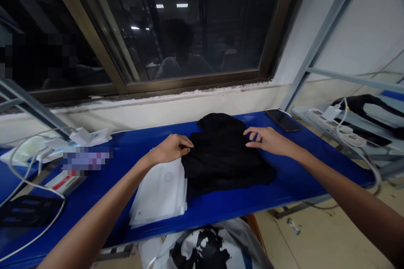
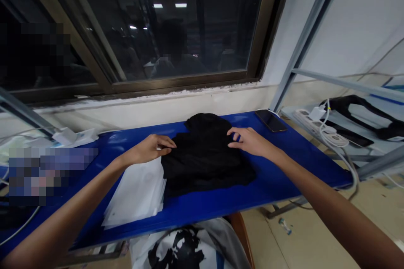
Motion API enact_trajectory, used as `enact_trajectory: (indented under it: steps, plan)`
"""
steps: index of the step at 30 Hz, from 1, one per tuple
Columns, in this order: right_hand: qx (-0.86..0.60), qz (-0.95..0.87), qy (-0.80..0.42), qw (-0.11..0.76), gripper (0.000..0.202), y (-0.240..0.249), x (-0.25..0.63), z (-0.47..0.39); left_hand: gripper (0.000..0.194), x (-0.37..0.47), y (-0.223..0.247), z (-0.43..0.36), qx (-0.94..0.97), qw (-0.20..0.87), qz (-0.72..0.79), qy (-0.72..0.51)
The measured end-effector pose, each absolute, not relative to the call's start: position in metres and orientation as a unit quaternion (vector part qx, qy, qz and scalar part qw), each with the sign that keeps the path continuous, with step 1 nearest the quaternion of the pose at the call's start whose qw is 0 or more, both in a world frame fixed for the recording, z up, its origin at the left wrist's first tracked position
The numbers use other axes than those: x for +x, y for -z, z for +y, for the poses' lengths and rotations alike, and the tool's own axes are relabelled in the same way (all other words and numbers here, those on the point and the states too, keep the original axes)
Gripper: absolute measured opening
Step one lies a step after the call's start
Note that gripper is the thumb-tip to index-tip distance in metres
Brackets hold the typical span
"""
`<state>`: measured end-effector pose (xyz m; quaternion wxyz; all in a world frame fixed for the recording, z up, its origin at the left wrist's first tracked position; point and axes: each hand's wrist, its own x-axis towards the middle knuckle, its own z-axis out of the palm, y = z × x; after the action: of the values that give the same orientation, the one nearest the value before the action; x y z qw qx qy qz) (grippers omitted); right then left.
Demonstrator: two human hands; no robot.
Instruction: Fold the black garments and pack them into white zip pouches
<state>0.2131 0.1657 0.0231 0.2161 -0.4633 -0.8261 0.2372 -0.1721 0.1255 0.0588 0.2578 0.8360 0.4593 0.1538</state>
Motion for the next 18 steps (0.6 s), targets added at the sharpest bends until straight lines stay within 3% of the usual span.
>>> enact_trajectory:
  steps: [4, 9, 14, 18]
  plan:
    - [-0.463, -0.789, -0.333, 0.227, 0.03, -0.022, 0.218, 0.166, 0.022, -0.174, -0.058, 0.128, 0.835, 0.266, 0.458, -0.146]
    - [-0.486, -0.786, -0.229, 0.306, 0.018, -0.017, 0.211, 0.166, 0.026, -0.176, -0.046, 0.129, 0.827, 0.226, 0.494, -0.144]
    - [-0.487, -0.845, 0.02, 0.222, 0.026, -0.022, 0.189, 0.146, 0.041, -0.14, -0.046, 0.123, 0.858, 0.094, 0.479, -0.156]
    - [-0.37, -0.922, -0.002, 0.117, 0.032, -0.03, 0.16, 0.147, 0.04, -0.093, -0.046, 0.133, 0.865, 0.176, 0.462, -0.084]
